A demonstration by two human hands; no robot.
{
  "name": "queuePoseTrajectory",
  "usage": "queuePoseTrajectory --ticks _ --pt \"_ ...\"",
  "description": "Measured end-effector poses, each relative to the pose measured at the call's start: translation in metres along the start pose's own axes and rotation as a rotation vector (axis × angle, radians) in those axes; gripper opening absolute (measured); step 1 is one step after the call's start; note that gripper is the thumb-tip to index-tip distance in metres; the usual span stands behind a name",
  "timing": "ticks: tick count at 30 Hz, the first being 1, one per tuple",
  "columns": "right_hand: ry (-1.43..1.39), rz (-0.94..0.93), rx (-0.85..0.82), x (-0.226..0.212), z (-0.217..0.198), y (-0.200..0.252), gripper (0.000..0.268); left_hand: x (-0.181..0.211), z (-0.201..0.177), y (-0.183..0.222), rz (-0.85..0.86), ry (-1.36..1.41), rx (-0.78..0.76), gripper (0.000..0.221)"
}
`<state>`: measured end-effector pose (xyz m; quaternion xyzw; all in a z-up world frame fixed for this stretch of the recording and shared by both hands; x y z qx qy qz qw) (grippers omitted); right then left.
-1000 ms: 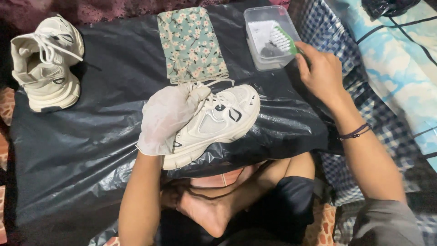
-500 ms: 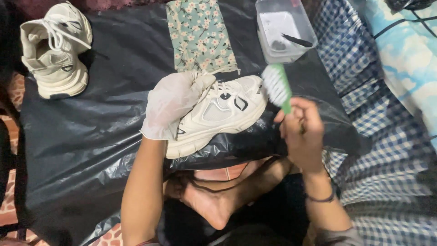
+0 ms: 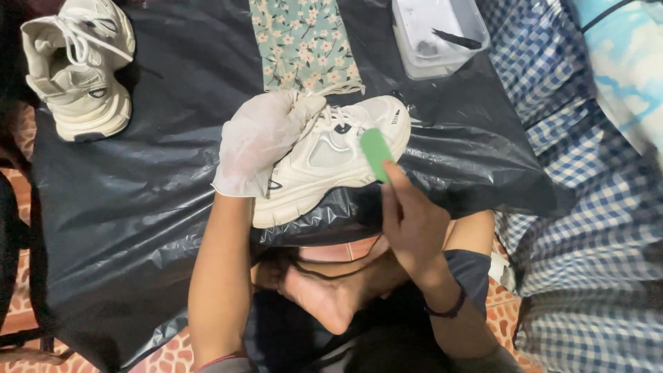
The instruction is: Brushing the upper part of a white sneaker with a cleaning solution and a small brush to remove dirt.
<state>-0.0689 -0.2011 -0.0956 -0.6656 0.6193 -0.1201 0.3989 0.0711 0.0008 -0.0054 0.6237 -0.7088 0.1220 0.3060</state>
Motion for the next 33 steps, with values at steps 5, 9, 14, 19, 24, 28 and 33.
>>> queuePoseTrajectory --ticks 5,9,14,19,24,28,33 --pt "-0.001 -0.034 -0.025 -0.018 -0.010 -0.006 0.040 -0.002 0.005 -0.007 0.012 -0.035 -0.004 0.044" --pt "-0.042 -0.202 -0.056 -0.073 -0.014 -0.001 0.043 -0.001 0.005 -0.004 -0.007 -0.043 -0.024 0.044" --pt "-0.148 -0.277 -0.243 -0.096 0.002 0.013 0.052 -0.007 0.010 -0.005 0.038 -0.059 0.093 0.043" --pt "-0.259 -0.199 -0.462 -0.075 0.009 0.007 0.055 -0.012 0.009 -0.006 0.056 -0.058 0.190 0.045" --pt "-0.080 0.003 -0.146 -0.026 -0.007 -0.017 0.045 -0.014 0.018 -0.017 0.268 -0.169 0.310 0.052" --pt "-0.285 0.007 -0.208 -0.070 -0.010 -0.005 0.054 -0.014 0.019 -0.015 0.216 -0.146 0.237 0.048" --pt "-0.121 -0.263 -0.334 -0.098 0.010 0.021 0.054 -0.009 0.013 -0.014 0.197 -0.127 0.223 0.047"
Point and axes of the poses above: each hand's wrist, its own y-axis away from the middle knuckle, its own z-axis out of the palm, x = y × z, the point moved 6 cm from there along -y, towards the middle knuckle, and after that the axes turned 2 degrees about -y, right-handed, at the moved point
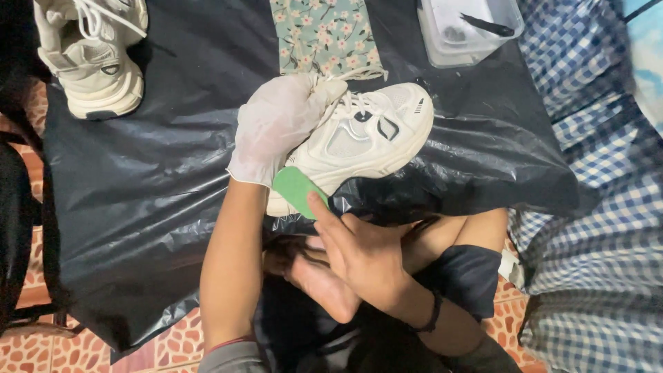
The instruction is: Brushing the upper part of a white sneaker with a cleaning solution and a small brush to remove dirt.
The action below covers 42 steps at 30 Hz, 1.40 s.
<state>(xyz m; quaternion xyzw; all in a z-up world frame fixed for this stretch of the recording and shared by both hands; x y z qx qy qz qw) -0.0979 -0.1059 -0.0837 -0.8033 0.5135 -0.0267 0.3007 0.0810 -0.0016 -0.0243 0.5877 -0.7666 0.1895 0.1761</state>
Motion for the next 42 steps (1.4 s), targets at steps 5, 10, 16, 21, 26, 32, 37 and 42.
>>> queuePoseTrajectory --ticks 5,10,16,21,26,32,37,42 --pt "0.040 0.052 0.158 0.025 -0.027 -0.006 0.033 -0.006 0.004 -0.002 0.032 0.003 0.031 0.050" --pt "-0.129 0.258 0.194 0.043 -0.031 -0.012 0.047 -0.005 0.005 -0.002 0.092 -0.042 0.078 0.054" --pt "-0.254 0.098 -0.103 0.012 0.002 -0.013 0.052 0.008 -0.014 0.008 -0.036 0.021 -0.026 0.046" --pt "0.134 0.096 0.228 0.061 -0.022 -0.006 0.030 0.011 -0.015 0.010 -0.155 0.095 -0.209 0.049" --pt "0.086 0.234 0.253 0.083 -0.030 -0.018 0.041 0.012 -0.017 0.010 -0.140 0.089 -0.185 0.049" --pt "-0.026 0.270 0.097 0.040 -0.020 -0.024 0.043 0.016 -0.021 0.014 -0.151 0.145 -0.182 0.045" --pt "-0.054 0.190 0.133 0.052 -0.024 -0.015 0.041 0.017 -0.021 0.017 -0.173 0.227 -0.194 0.043" --pt "0.045 0.248 0.220 0.099 -0.037 -0.003 0.045 0.017 -0.020 0.013 -0.181 0.179 -0.195 0.044"
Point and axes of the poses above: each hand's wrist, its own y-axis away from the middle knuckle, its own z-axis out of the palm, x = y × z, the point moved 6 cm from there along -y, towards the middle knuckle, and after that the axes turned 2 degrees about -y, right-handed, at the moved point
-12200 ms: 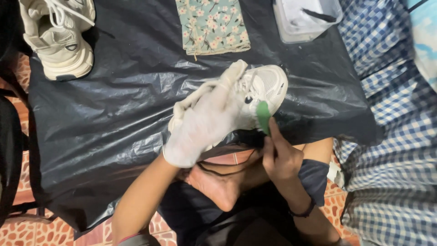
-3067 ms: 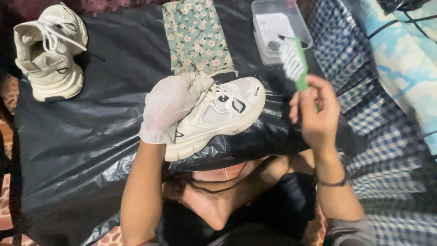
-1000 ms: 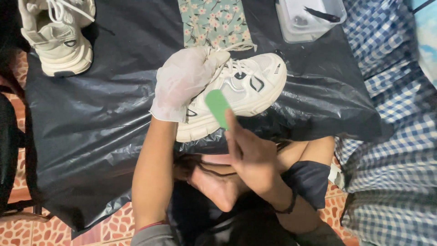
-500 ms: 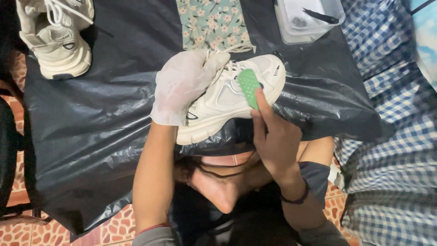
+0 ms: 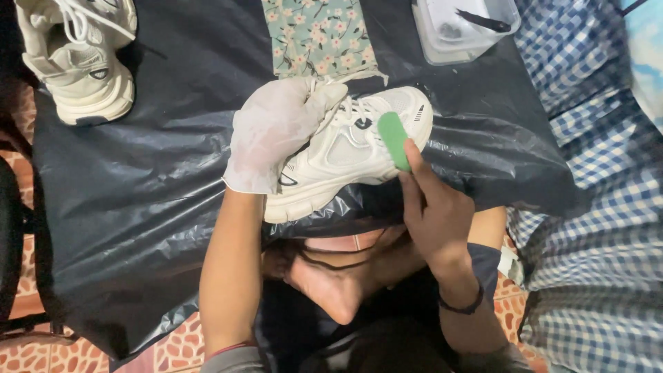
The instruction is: Brushing the upper part of a white sneaker with a cleaning solution and a small brush to remove dirt.
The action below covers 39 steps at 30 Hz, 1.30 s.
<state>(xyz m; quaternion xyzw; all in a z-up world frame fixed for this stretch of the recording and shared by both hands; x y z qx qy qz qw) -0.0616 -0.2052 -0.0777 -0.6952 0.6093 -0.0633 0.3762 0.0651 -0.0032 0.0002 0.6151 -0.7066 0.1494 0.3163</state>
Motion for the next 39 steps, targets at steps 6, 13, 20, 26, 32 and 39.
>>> queuePoseTrajectory --ticks 6,13,20,26,32,39 --pt "-0.061 -0.068 0.033 -0.047 0.011 0.011 0.043 -0.002 0.000 0.001 0.015 -0.006 0.010 0.043" --pt "-0.021 -0.139 -0.119 -0.008 0.014 -0.003 0.048 -0.010 0.001 -0.010 0.044 0.009 0.024 0.041" --pt "0.027 -0.293 -0.239 0.020 -0.029 -0.056 0.044 -0.013 0.003 -0.017 0.051 -0.008 -0.004 0.044" --pt "0.066 -0.545 -0.097 -0.049 -0.026 -0.075 0.034 -0.020 0.013 -0.019 0.194 -0.130 0.201 0.054" --pt "-0.083 -0.555 0.000 -0.044 0.003 -0.093 0.010 -0.019 0.004 -0.025 0.049 -0.085 0.074 0.053" --pt "0.053 -0.622 -0.090 -0.041 0.009 -0.106 0.029 -0.020 0.003 -0.025 -0.159 -0.004 -0.087 0.043"
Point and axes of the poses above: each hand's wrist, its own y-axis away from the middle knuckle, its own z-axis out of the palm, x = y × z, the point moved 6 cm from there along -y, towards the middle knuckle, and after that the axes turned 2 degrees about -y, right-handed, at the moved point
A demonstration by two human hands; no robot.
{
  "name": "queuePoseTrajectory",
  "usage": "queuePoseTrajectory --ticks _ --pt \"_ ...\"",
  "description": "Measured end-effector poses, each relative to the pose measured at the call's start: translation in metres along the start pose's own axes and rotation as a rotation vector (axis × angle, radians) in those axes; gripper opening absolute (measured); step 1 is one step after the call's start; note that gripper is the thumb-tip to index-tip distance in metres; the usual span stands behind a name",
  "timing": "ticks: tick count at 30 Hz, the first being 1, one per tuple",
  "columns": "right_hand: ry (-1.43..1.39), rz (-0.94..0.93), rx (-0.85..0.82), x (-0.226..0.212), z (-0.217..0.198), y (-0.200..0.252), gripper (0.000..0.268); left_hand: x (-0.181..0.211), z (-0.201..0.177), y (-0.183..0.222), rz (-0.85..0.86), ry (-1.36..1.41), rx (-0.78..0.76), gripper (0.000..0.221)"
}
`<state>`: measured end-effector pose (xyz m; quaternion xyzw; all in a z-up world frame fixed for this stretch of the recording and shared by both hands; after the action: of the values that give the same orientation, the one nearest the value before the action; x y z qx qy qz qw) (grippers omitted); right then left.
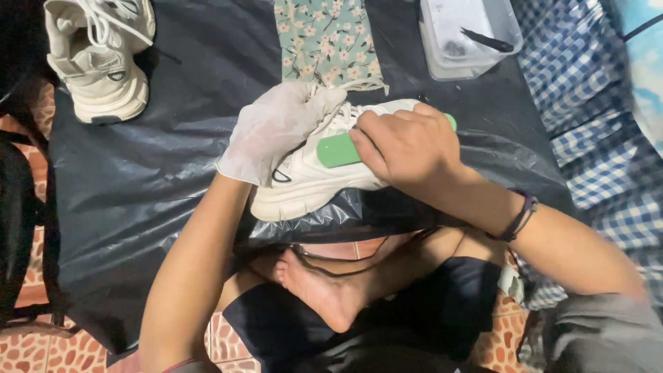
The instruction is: Brushing the upper part of a white sneaker with a cleaning solution and a small brush to remove dirt.
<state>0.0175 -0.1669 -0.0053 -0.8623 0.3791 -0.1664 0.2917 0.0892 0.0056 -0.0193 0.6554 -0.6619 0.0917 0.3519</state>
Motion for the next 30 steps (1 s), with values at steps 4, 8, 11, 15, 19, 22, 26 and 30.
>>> queuePoseTrajectory --ticks 4,8,11,15,19,22,26,30 --pt "0.272 0.157 -0.210 0.024 0.011 0.008 0.036 0.006 -0.003 0.005 -0.019 0.098 -0.012 0.035" --pt "0.412 0.063 -0.092 -0.015 0.001 0.013 0.029 0.006 -0.002 0.001 0.020 -0.070 -0.163 0.042" --pt "0.164 0.110 -0.252 -0.032 0.005 0.024 0.037 0.016 0.001 0.002 0.083 -0.041 -0.248 0.042" --pt "0.487 0.166 -0.170 -0.010 0.004 0.032 0.048 0.006 0.008 -0.007 0.366 0.077 -0.236 0.033" --pt "0.401 0.183 -0.159 -0.024 0.001 0.029 0.048 0.003 0.017 -0.015 0.509 0.248 -0.309 0.026" --pt "0.088 0.097 -0.165 -0.044 0.002 0.033 0.046 0.005 0.013 -0.009 0.367 0.031 -0.223 0.034" --pt "0.297 0.166 -0.184 -0.023 0.006 0.040 0.053 0.001 0.016 -0.010 0.357 0.116 -0.231 0.031" --pt "0.316 0.142 -0.134 -0.032 0.012 0.042 0.055 0.002 0.019 -0.012 0.369 0.175 -0.273 0.023"
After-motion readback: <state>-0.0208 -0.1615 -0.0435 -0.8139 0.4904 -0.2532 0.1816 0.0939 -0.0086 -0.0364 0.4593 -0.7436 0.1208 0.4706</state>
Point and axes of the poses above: each hand's wrist, its own y-axis away from the middle knuckle, its own z-axis out of the palm, x = y × z, the point moved 6 cm from there along -y, towards the middle knuckle, and after that the axes turned 2 degrees about -y, right-handed, at the moved point
